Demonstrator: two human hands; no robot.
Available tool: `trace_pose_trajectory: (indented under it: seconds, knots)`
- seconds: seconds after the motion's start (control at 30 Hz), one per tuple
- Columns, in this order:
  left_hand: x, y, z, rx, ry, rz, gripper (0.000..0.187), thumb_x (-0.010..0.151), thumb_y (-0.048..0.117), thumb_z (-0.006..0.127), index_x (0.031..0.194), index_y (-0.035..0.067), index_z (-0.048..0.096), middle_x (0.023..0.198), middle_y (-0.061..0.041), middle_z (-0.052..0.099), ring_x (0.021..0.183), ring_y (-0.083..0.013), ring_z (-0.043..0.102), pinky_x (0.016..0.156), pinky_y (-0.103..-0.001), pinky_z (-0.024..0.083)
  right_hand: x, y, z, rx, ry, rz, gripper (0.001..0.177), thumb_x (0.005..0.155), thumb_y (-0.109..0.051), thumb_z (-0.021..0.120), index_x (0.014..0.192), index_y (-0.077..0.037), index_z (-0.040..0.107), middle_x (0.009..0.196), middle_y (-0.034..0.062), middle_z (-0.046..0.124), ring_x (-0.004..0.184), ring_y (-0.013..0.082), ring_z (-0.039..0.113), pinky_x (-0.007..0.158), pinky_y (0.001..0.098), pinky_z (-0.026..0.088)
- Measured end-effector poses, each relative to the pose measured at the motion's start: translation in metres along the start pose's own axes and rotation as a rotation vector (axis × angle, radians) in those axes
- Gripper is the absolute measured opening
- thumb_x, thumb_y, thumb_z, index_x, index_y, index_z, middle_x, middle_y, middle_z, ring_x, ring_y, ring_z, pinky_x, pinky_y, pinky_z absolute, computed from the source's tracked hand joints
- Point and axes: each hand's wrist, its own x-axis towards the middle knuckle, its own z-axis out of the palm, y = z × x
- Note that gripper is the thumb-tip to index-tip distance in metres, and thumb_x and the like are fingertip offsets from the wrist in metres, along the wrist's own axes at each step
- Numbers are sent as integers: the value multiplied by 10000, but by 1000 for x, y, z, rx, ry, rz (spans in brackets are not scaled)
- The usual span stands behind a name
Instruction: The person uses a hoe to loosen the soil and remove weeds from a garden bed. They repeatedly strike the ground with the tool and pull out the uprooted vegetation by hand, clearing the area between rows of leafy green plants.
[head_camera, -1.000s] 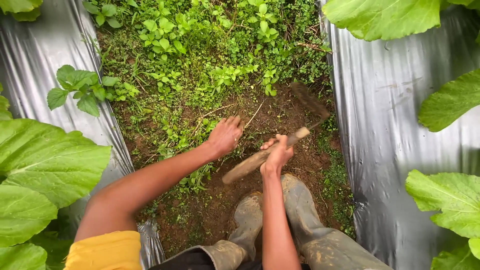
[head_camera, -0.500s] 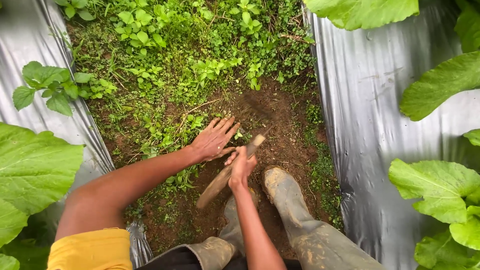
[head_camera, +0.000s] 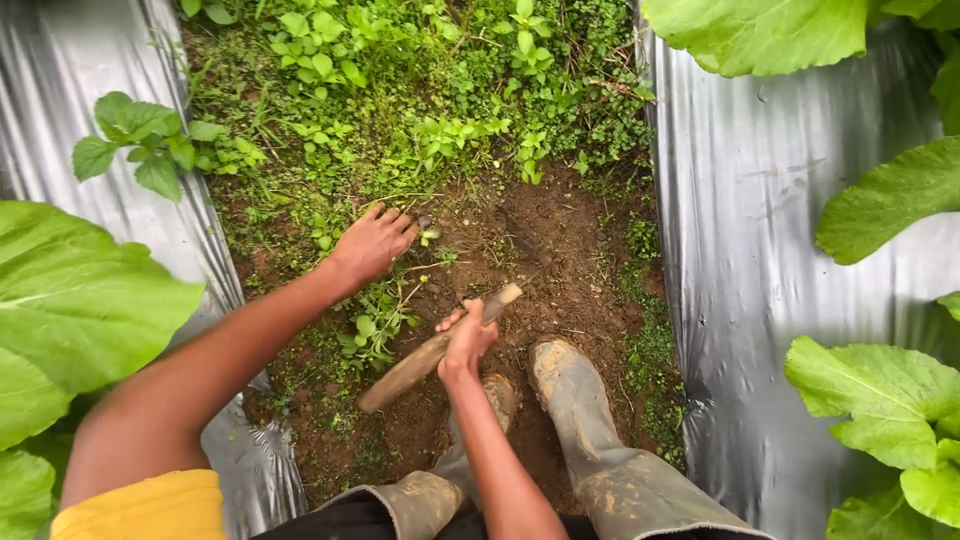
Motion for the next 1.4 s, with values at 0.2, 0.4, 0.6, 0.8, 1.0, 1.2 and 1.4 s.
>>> trace_pose_trajectory:
  seconds: [0.2,0.4,0.6,0.8,1.0,1.2,1.4]
  knots:
    - [-8,27,-80,-278,-93,-259,549,962,407,588,1437,134,552,1499,-143,513,1425,-289,452,1233,-559,198,26,-4,0,43,4,-118,178,838,-201,654,880,-115,504,554,2,549,416,120,544,410,310,533]
    - [8,46,-85,-353,84,-333,557,961,345,544,1476,135,510,1528,-138,476,1435,-281,426,1244,-524,204,-14,43,-6,-68,66,102,272,854,-252,643,1022,-122,473,598,-6,589,458,139,568,437,327,544]
    - [13,49,-61,-369,71,-324,550,990,308,510,1505,121,457,1537,-155,448,1428,-276,439,1251,-510,212,-49,24,5,-131,-63,136,144,806,-165,630,801,-72,520,513,48,517,394,158,522,402,329,507]
    - [37,83,-41,-601,100,-357,528,1072,248,380,1582,122,323,1550,-174,417,1445,-306,419,1247,-510,249,16,-37,10,21,-49,-111,133,813,-187,635,805,-135,512,500,35,513,377,148,514,386,328,505]
    - [52,91,-12,-378,50,-397,528,968,42,613,1478,54,480,1481,-166,466,1373,-308,489,1127,-445,457,34,-62,13,70,-44,-133,162,775,-183,647,759,-97,511,495,36,486,386,139,496,388,315,477]
    - [28,72,-24,-267,-59,-311,400,925,-58,613,1302,76,624,1296,-122,593,1272,-269,583,1057,-365,528,20,-2,1,-286,-198,38,114,851,-190,627,871,-107,552,552,-29,538,419,94,524,400,273,515]
    - [13,76,-11,-485,17,-547,323,944,-82,591,1204,73,702,1234,-132,662,1198,-295,657,936,-391,615,20,-27,10,-331,-199,-51,103,833,-155,628,815,-98,543,512,3,520,382,109,528,360,274,461]
